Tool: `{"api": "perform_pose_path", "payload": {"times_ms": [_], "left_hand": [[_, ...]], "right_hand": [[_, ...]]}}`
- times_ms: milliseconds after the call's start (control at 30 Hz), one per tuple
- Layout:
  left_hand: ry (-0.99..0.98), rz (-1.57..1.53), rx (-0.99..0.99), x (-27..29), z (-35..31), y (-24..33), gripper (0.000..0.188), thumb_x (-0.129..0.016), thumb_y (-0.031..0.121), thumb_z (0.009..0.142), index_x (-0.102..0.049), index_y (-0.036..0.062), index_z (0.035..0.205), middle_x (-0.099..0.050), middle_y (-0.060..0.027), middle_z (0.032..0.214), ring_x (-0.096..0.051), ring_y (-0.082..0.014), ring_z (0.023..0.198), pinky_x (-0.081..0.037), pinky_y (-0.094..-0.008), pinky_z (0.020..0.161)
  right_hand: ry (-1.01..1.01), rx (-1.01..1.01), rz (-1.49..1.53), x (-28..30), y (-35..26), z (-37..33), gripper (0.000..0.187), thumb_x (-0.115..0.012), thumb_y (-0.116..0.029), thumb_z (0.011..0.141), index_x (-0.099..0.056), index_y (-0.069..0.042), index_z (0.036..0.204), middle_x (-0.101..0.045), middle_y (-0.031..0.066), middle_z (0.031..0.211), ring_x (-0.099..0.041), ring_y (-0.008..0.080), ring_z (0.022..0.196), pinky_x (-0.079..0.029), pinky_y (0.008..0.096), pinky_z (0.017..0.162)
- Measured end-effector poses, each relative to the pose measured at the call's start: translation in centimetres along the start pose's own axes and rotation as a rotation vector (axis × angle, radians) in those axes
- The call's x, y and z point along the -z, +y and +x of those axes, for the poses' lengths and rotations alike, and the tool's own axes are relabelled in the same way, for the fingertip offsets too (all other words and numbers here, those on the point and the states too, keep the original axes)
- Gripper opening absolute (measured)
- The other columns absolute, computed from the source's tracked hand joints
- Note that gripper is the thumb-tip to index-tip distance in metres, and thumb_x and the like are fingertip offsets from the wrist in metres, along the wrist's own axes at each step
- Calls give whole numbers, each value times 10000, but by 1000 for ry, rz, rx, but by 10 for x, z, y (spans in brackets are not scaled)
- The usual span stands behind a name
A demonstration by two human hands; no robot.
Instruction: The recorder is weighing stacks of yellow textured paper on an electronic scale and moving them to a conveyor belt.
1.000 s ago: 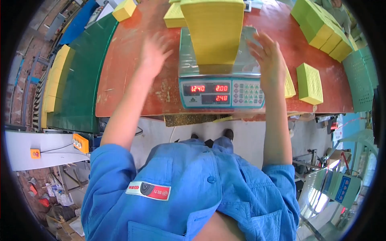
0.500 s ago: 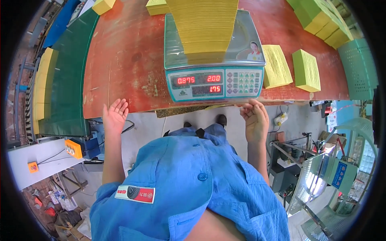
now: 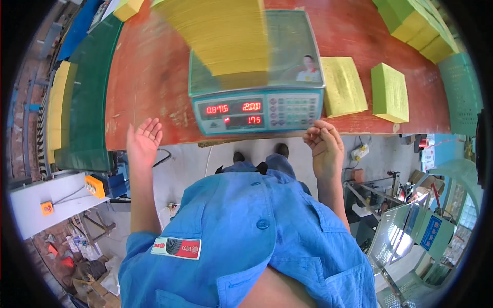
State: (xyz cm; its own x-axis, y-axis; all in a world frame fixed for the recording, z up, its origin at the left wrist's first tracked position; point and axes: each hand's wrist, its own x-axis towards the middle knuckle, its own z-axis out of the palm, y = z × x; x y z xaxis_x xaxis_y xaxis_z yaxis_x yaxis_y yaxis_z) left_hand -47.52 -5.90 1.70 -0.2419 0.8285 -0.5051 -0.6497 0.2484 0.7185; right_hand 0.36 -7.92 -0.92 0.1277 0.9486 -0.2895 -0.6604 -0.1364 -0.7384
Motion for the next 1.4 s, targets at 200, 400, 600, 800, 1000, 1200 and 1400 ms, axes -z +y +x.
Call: {"api": "perform_pose_path", "payload": {"times_ms": [200,400,600,800,1000,1200,1400], "left_hand": [[-552,489,-26,-159,-48,-42,511,-420,434,1012,-560,-35,1155,-635,-187,1140,-619,-261,1047,-485,-386,936],[-951,981,-41,-315,-76,-159,308,-631,196,929,-612,-22,1145,-672,-124,1080,-661,-198,984,-517,-320,870],[-1033,1657,-750,-398,-48,-235,461,-746,204,803,-599,16,1197,-583,-197,1231,-574,-334,1164,-469,-417,983],[-828,1960,-946,-396,-24,-292,819,-809,321,720,-441,68,1407,-285,-239,1519,-269,-444,1398,-278,-557,1111],[-925,2069,-880,-417,-34,-277,773,-818,322,710,-496,59,1362,-319,-237,1508,-245,-432,1418,-256,-596,1108],[-1243,1428,-1198,-493,-62,-312,416,-791,212,736,-617,15,1058,-575,-167,1181,-561,-336,1111,-493,-385,881],[-1260,1567,-1299,-524,-67,-356,324,-791,186,706,-582,37,904,-557,-115,959,-577,-302,949,-506,-419,790]], "right_hand": [[-22,-85,2,34,-34,14,185,-534,-120,969,-634,-18,1088,-680,78,935,-641,153,826,-514,292,767],[3,-159,14,80,-69,1,192,-516,-112,974,-629,-12,1093,-676,79,937,-649,160,840,-529,304,789],[133,-140,51,131,-82,-25,187,-530,-109,970,-628,0,1087,-680,97,914,-661,176,819,-537,301,776],[238,-106,141,157,-79,-35,185,-534,-111,970,-629,5,1078,-682,97,904,-667,183,800,-528,280,761],[234,-87,164,161,-83,-29,192,-535,-116,970,-630,2,1088,-681,90,915,-665,178,814,-524,274,755],[229,-61,165,163,-89,-30,190,-528,-119,975,-634,-7,1086,-679,84,921,-662,165,815,-523,273,751],[303,-72,181,170,-80,-42,189,-536,-117,969,-628,5,1082,-678,95,914,-663,171,815,-523,279,732]]}}
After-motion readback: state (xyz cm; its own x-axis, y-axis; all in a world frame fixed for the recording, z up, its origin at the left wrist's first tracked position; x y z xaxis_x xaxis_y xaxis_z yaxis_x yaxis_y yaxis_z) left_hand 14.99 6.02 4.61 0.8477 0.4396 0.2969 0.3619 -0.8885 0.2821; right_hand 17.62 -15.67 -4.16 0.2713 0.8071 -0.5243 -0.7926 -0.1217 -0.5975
